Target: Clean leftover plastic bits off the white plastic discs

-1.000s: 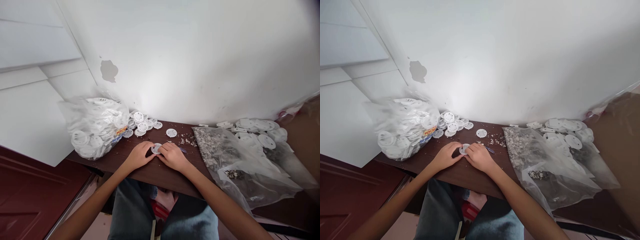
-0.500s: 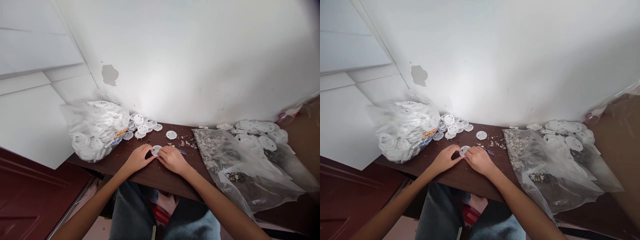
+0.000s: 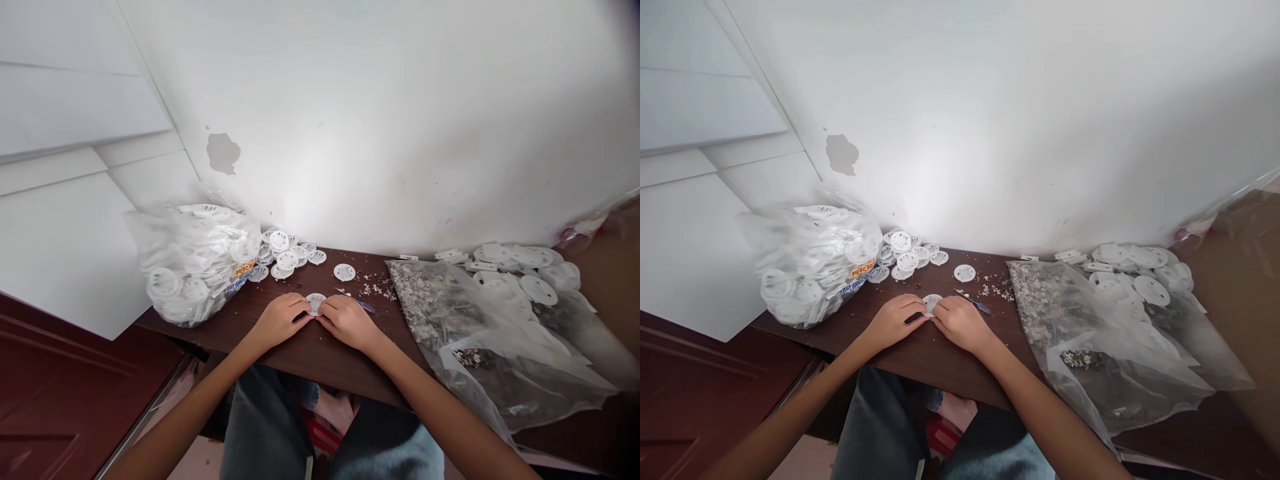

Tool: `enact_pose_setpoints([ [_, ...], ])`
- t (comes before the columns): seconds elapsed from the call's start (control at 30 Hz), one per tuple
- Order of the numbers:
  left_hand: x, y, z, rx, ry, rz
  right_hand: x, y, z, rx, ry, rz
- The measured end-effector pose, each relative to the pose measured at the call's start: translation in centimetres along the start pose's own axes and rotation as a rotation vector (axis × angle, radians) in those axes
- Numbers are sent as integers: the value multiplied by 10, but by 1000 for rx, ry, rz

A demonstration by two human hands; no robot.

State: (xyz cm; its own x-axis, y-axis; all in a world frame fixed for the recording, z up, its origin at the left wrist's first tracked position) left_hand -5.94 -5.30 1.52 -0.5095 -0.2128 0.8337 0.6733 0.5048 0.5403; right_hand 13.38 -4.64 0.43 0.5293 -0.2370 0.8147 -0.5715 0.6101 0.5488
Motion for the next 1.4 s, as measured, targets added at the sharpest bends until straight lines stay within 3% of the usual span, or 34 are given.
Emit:
enact_pose_setpoints([
  [0.2, 2, 2, -7, -50, 39, 15, 0, 0, 1, 6, -14, 0],
  [0.7, -2, -4, 0, 0, 18, -12, 3, 1, 0, 60, -8, 26],
  [1.4, -4, -6, 3, 15, 18, -23, 1, -1, 0, 10, -15, -2],
])
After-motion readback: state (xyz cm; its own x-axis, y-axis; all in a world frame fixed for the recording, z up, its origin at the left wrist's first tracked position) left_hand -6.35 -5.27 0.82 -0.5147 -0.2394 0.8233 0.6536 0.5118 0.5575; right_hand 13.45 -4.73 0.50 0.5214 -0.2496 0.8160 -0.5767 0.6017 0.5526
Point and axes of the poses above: each hand's wrist, its own y-axis towards the middle knuckle, its own x-axis out of the back of the hand, z = x × y, the point moved 4 cm from there along y, towards the middle knuckle, and after that the axes turned 8 degrees about -x, right-handed, at the moved point
